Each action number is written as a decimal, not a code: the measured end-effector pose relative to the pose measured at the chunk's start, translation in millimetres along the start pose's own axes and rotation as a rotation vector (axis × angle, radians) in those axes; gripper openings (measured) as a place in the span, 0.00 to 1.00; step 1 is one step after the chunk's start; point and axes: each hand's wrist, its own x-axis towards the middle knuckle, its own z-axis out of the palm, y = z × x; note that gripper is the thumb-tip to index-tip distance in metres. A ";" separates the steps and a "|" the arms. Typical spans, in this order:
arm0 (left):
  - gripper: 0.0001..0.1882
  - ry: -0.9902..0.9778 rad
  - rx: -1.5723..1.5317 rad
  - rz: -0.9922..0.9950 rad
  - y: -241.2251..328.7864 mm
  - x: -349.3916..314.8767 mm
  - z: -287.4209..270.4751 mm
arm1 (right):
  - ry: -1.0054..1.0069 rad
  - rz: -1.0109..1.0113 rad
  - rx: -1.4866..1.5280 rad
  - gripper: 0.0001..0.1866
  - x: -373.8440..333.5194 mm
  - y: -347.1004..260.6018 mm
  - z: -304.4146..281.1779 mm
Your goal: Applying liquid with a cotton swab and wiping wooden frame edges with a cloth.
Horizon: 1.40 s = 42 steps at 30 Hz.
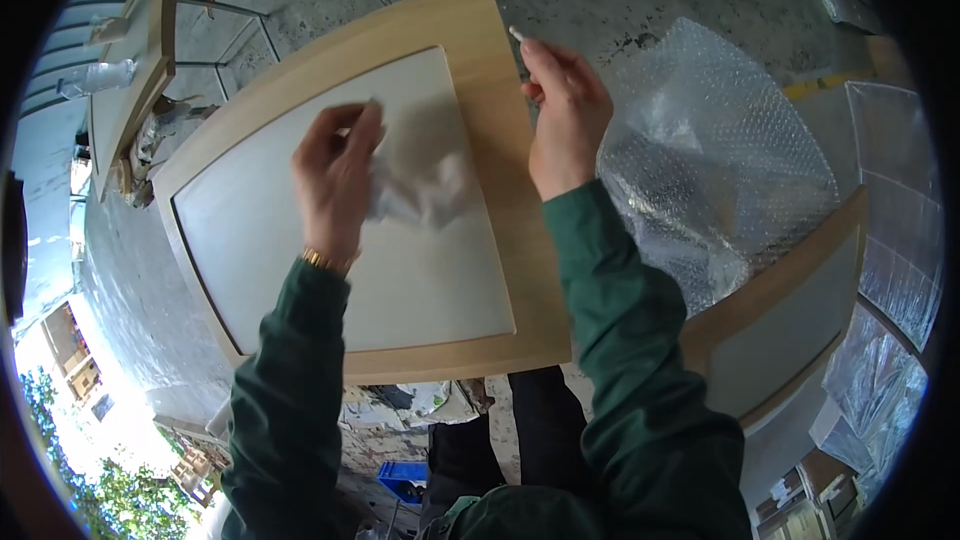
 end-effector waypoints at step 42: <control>0.11 0.176 0.484 -0.052 10.4 18.8 76.5 | 0.102 -0.052 0.086 0.06 -11.3 10.5 7.2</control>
